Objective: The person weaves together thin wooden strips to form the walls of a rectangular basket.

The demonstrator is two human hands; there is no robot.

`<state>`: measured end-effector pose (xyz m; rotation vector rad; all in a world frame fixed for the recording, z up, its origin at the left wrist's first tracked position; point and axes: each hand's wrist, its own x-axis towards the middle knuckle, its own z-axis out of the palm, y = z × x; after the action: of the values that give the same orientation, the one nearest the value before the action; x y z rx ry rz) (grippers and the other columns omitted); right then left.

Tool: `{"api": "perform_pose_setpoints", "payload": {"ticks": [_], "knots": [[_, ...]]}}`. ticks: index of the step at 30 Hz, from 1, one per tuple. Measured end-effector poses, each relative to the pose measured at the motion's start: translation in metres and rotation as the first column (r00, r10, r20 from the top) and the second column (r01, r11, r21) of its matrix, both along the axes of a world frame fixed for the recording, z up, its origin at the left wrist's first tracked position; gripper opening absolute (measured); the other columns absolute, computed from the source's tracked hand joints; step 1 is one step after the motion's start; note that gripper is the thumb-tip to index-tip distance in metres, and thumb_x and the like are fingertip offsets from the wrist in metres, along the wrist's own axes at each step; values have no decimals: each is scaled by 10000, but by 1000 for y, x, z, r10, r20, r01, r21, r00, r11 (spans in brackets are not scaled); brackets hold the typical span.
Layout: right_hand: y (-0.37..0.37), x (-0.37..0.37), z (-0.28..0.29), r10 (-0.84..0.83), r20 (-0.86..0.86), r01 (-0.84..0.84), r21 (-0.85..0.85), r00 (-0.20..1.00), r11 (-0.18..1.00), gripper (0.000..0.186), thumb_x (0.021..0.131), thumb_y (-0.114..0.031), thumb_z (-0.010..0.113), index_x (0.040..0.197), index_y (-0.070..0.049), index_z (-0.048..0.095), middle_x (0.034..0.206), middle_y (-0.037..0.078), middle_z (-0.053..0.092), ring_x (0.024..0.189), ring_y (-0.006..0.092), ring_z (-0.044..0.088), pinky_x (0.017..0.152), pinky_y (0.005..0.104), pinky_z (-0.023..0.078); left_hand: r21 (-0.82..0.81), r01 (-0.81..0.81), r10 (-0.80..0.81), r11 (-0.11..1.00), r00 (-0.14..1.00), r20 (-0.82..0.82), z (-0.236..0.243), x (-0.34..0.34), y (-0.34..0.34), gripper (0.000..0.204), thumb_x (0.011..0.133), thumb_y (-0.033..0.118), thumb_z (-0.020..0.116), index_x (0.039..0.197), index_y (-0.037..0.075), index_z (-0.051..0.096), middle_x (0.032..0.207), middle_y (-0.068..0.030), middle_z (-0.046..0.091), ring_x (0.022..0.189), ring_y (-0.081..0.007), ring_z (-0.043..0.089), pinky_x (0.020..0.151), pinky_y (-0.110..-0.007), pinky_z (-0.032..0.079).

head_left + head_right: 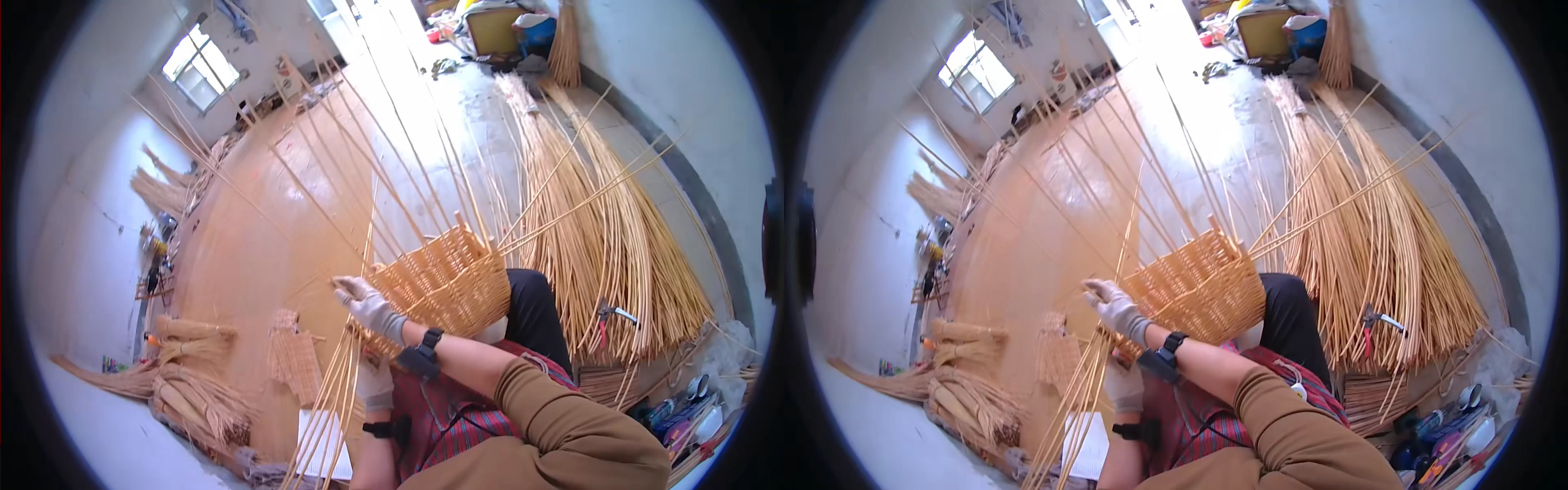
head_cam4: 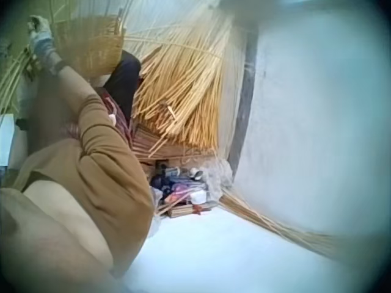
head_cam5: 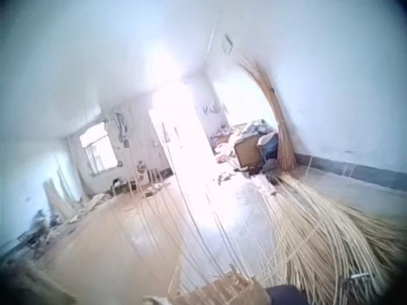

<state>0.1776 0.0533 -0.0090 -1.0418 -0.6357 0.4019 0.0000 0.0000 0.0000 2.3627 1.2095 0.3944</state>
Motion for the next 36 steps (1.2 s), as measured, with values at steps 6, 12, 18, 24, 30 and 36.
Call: {"api": "perform_pose_setpoints", "payload": {"ticks": [6,12,18,24,30,36], "knots": [[-46,2,101,342,71,-297,-352,937,888,597,984,-490,683,1316,2,615,1091,211,731,886,314,708,860,395,556,144,35,-53,989,991,120,-32,-9,4,449,889,321,752,1223,101,549,1024,-173,724,938,-400,716,767,-522,544],[-73,-11,154,-201,565,175,102,800,979,582,948,-375,729,1428,-108,538,1523,282,464,1411,464,441,1175,502,374,-100,155,-129,983,967,221,-86,-14,41,627,899,305,791,1389,64,482,1054,-156,679,911,-354,685,770,-467,541],[-95,-22,99,419,-70,-425,-142,905,894,341,991,-222,660,1293,-79,597,1303,190,661,1270,308,613,1111,443,461,114,139,-161,984,964,213,-47,-9,20,590,842,315,861,1257,101,501,846,-48,612,729,-224,610,672,-399,508],[-190,10,-9,146,-238,-96,209,960,973,263,1095,-243,501,960,-33,585,808,31,594,741,157,610,677,348,545,297,98,-168,950,961,220,-54,-13,19,582,836,189,862,1315,138,536,921,-60,668,732,-246,639,677,-408,530],[-198,6,9,86,-105,-72,130,991,989,379,1108,-375,511,963,-42,620,793,43,611,707,159,629,707,370,570,398,191,-299,897,926,229,-1,29,-18,587,833,96,831,1373,97,602,1289,-123,678,1100,-276,697,930,-396,571],[-240,73,-4,-6,-212,-19,-117,977,993,128,1001,-77,700,1125,-45,694,1036,55,748,906,148,722,793,284,608,-82,322,-286,943,912,293,3,58,15,669,847,72,807,1459,78,534,1347,-143,644,1155,-288,651,983,-378,533]]}}
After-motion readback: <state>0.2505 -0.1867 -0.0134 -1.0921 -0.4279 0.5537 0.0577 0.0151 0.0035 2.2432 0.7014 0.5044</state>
